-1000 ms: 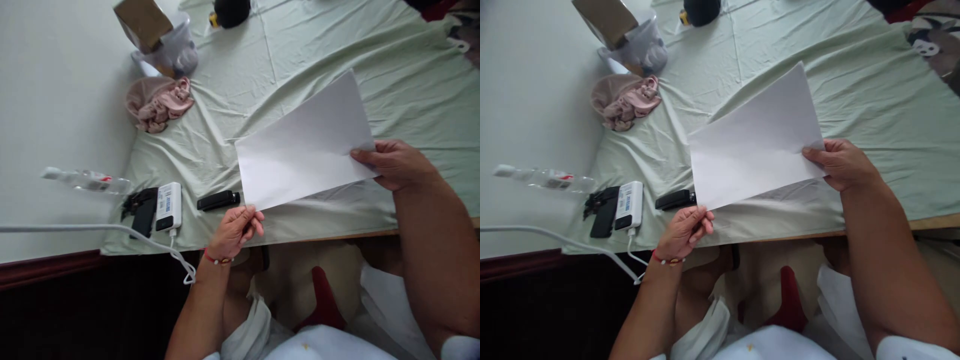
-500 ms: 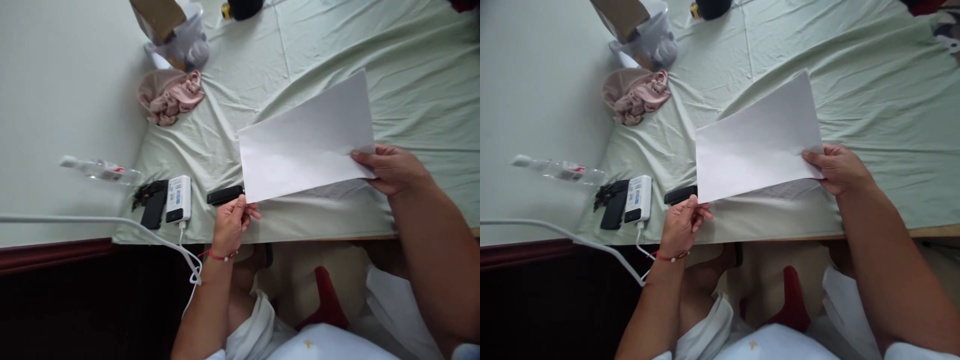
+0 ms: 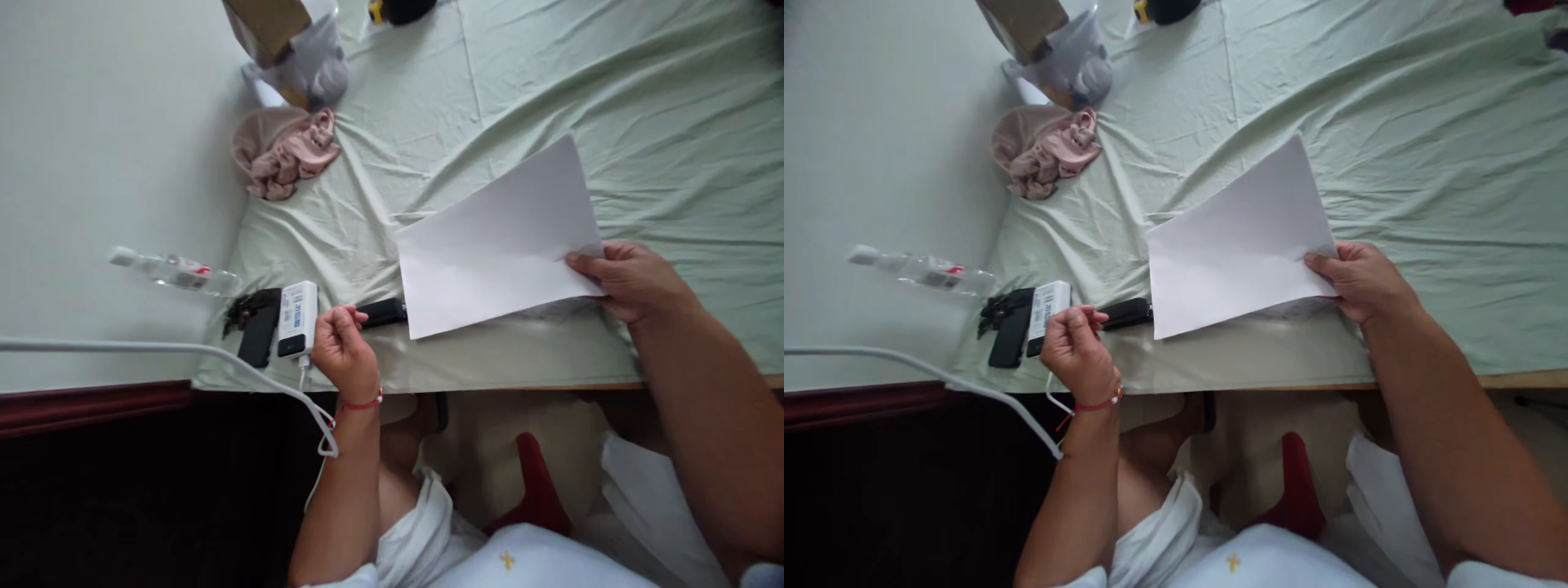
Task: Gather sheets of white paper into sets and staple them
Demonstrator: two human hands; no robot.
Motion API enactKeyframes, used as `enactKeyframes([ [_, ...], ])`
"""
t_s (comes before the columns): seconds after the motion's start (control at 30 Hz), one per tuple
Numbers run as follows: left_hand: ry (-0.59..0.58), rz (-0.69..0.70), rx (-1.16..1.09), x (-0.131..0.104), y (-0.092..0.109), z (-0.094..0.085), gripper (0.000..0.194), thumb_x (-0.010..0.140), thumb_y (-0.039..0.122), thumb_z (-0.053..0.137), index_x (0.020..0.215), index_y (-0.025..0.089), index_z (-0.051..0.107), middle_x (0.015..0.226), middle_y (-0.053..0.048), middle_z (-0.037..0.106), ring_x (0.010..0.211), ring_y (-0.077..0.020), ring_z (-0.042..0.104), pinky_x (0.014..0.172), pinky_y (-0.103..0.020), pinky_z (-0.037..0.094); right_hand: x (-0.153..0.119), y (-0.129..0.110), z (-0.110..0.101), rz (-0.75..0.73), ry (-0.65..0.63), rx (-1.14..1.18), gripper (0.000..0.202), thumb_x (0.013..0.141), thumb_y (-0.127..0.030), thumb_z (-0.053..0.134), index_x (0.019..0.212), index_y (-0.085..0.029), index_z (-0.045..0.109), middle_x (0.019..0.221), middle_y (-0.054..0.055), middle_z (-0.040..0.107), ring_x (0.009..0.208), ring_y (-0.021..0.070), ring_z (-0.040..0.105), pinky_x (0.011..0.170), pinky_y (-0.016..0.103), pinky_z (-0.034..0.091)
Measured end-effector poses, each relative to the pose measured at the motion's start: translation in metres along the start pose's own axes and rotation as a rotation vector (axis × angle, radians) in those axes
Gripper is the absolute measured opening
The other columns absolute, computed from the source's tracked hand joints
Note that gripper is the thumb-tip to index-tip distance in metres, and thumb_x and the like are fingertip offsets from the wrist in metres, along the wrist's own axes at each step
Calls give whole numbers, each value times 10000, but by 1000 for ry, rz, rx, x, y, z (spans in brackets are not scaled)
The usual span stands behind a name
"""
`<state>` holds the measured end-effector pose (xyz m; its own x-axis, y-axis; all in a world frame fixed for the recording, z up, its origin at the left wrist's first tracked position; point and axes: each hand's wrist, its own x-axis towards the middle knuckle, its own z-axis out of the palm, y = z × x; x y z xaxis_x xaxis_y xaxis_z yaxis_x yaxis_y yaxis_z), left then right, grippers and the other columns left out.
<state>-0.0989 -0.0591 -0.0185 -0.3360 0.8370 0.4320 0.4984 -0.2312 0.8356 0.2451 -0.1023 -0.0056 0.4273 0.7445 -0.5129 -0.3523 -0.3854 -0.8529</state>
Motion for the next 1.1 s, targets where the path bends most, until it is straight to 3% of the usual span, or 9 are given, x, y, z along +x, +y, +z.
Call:
enactKeyframes([
  [0.07, -30, 135, 145, 5, -7, 1, 299, 1079, 363, 503, 977, 218, 744, 1005, -75, 786, 1024, -207, 712, 1009, -364, 532, -2, -1, 5, 14, 11, 25, 110, 802, -76, 735, 717, -145, 735, 689, 26, 699, 532, 92, 573, 478, 179, 459],
  [0.13, -101, 231, 261, 9, -16, 2, 324, 1083, 351, 487, 1060, 213, 778, 1218, -117, 786, 1296, -254, 642, 1198, -436, 435, -5, -3, 11, 20, 13, 48, 145, 827, -61, 689, 713, -143, 727, 690, 25, 700, 538, 89, 567, 503, 184, 473],
  [0.23, -226, 235, 301, 13, -28, 7, 329, 1056, 346, 515, 1167, 197, 786, 1388, -134, 740, 1460, -280, 551, 1273, -466, 383, -8, -3, 17, -2, 7, 47, 136, 831, -59, 688, 735, -149, 721, 669, 11, 688, 530, 83, 548, 517, 174, 480],
  [0.33, -313, 186, 300, 13, -35, 11, 331, 1040, 354, 526, 1176, 209, 790, 1393, -119, 746, 1459, -283, 571, 1279, -485, 388, -9, -3, 21, -31, 7, 38, 132, 812, -60, 726, 723, -156, 707, 644, 4, 663, 530, 83, 548, 510, 165, 475],
  [0.5, -343, 155, 299, 12, -34, 11, 320, 1040, 365, 541, 1147, 230, 810, 1385, -119, 754, 1490, -296, 546, 1296, -526, 348, -9, -3, 23, -49, 26, 47, 173, 831, -49, 711, 693, -150, 688, 584, -6, 596, 521, 80, 533, 520, 167, 482],
  [0.67, -369, 148, 304, 12, -32, 11, 323, 1039, 368, 542, 1160, 237, 811, 1396, -108, 750, 1507, -294, 530, 1300, -547, 328, -4, 3, 21, -69, -9, 76, 83, 793, -77, 737, 760, -150, 712, 701, 10, 692, 557, 85, 577, 526, 170, 482],
  [0.9, -400, 148, 303, 10, -30, 11, 327, 1036, 360, 544, 1174, 235, 812, 1408, -116, 742, 1510, -306, 530, 1312, -599, 271, -5, 2, 23, -58, 19, 66, 151, 846, -63, 678, 722, -146, 702, 638, -2, 648, 549, 75, 554, 563, 162, 499],
  [1.1, -486, 122, 373, 11, -28, 11, 282, 1029, 342, 578, 1164, 261, 811, 1463, -102, 710, 1567, -325, 449, 1316, -658, 209, 3, 8, 18, -79, -16, 67, 64, 797, -97, 731, 791, -160, 724, 702, 3, 701, 577, 96, 582, 547, 179, 497],
])
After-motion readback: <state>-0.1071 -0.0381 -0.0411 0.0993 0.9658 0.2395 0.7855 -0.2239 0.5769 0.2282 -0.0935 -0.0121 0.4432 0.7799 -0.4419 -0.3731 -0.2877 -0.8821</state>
